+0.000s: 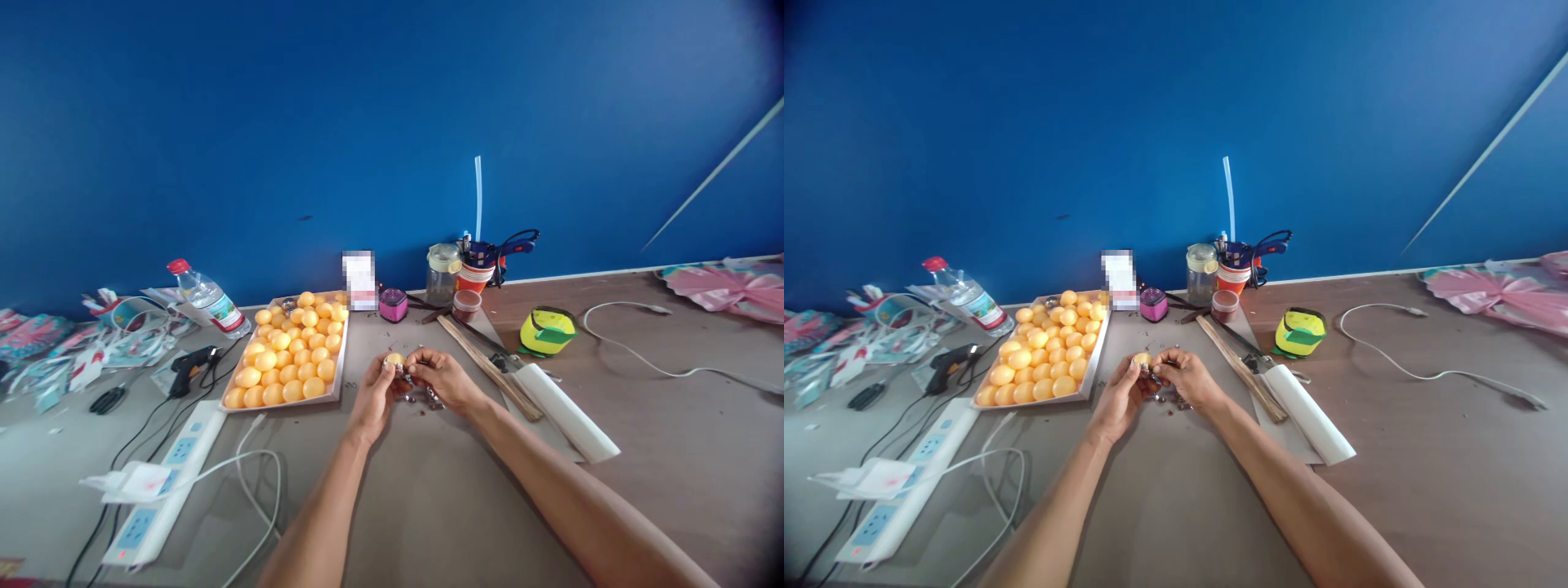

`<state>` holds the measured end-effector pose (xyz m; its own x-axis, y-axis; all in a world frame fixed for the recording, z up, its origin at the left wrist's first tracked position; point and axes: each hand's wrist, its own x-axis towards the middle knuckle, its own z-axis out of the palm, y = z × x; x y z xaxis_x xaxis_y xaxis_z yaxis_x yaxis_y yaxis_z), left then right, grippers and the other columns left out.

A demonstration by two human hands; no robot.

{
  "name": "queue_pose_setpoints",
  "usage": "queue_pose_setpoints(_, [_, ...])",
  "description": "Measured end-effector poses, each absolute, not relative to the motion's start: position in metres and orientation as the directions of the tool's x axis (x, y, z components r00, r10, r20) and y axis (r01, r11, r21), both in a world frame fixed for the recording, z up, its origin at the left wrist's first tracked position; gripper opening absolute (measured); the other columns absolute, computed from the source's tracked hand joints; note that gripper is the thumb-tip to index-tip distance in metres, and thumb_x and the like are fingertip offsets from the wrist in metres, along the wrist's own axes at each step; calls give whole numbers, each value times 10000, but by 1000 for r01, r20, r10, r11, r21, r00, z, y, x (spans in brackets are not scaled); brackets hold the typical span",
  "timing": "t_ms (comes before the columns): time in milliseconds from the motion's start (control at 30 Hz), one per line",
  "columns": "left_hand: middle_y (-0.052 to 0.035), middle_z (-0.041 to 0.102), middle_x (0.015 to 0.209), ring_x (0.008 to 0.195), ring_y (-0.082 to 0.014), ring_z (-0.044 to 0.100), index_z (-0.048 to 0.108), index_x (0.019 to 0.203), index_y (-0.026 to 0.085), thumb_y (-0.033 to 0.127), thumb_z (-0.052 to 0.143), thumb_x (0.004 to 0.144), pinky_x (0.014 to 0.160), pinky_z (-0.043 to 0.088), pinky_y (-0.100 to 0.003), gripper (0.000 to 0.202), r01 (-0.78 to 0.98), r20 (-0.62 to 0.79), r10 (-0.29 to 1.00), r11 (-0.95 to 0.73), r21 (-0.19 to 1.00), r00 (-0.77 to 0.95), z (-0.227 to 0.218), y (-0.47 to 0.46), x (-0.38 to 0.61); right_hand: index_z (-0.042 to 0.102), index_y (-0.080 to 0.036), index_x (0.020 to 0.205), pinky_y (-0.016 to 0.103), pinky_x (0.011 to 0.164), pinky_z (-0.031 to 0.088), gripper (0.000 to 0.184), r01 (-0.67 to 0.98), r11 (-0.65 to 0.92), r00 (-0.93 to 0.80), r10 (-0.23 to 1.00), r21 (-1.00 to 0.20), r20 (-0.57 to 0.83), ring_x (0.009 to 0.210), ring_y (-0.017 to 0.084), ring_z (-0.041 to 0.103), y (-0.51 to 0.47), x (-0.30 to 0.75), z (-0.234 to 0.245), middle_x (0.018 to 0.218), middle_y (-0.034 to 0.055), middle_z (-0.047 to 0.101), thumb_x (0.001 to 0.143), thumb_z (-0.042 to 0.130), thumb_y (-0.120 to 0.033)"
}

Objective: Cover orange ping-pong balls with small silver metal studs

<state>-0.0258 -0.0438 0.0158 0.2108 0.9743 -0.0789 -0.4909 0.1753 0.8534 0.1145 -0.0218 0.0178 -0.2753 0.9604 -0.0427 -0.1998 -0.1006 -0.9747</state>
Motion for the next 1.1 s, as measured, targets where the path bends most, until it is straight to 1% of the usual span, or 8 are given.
queue_pose_setpoints(200, [-31,620,840,691,-148,609,547,963,181,419,598,791,667,458,-285,298,-457,-67,979,150,877,193,13,-44,-24,571,-164,719,211,515,341,172,-177,-114,-253,965,-978,-67,509,67,436,-23,113,18,580,-58,510,644,640,-303])
queue_pose_setpoints(500, [-23,621,842,649,-142,596,535,980,200,432,610,771,607,465,-262,320,-321,-35,994,65,945,99,7,-45,-24,558,-174,705,218,530,390,88,-99,-112,-237,968,-989,-86,524,90,505,-27,110,22,548,-49,550,685,564,-260])
queue_pose_setpoints(633, [-15,607,808,637,-145,587,552,985,203,425,634,749,595,471,-258,334,-266,-17,999,30,963,51,7,-45,-26,534,-183,713,226,519,407,84,-107,-131,-230,968,-986,-103,512,101,524,-27,107,18,535,-47,561,686,554,-260])
queue_pose_setpoints(733, [-18,609,815,629,-144,585,555,994,203,418,630,755,593,469,-262,330,-243,-5,998,19,970,60,6,-46,-26,505,-188,722,212,476,380,120,-103,-141,-204,972,-985,-117,478,94,505,-27,107,14,524,-55,549,684,578,-275])
queue_pose_setpoints(833, [-25,617,828,627,-144,589,548,993,201,427,601,779,589,458,-264,316,-275,-22,995,48,960,95,5,-46,-23,469,-196,733,206,440,348,199,-140,-175,-227,964,-975,-141,426,88,465,-26,109,12,488,-71,518,675,619,-314])
queue_pose_setpoints(967, [-31,625,828,640,-137,592,559,959,186,443,593,784,607,441,-259,313,-401,-65,986,121,908,152,7,-47,-19,458,-202,739,219,460,362,266,-220,-179,-338,936,-959,-98,414,86,428,-19,118,12,459,-88,454,688,625,-403])
queue_pose_setpoints(1033, [-23,619,813,617,-122,579,569,932,180,443,616,766,612,438,-257,314,-455,-80,983,148,878,166,8,-46,-19,481,-197,738,227,466,358,274,-132,-123,-327,942,-984,-74,427,92,423,-13,125,10,481,-72,459,731,567,-457])
queue_pose_setpoints(1100, [-15,614,794,591,-108,562,572,920,178,443,629,755,615,440,-255,317,-490,-95,984,158,857,152,9,-43,-22,531,-185,756,242,503,369,252,112,11,-212,977,-994,-13,480,113,463,-6,133,6,524,-42,495,775,515,-435])
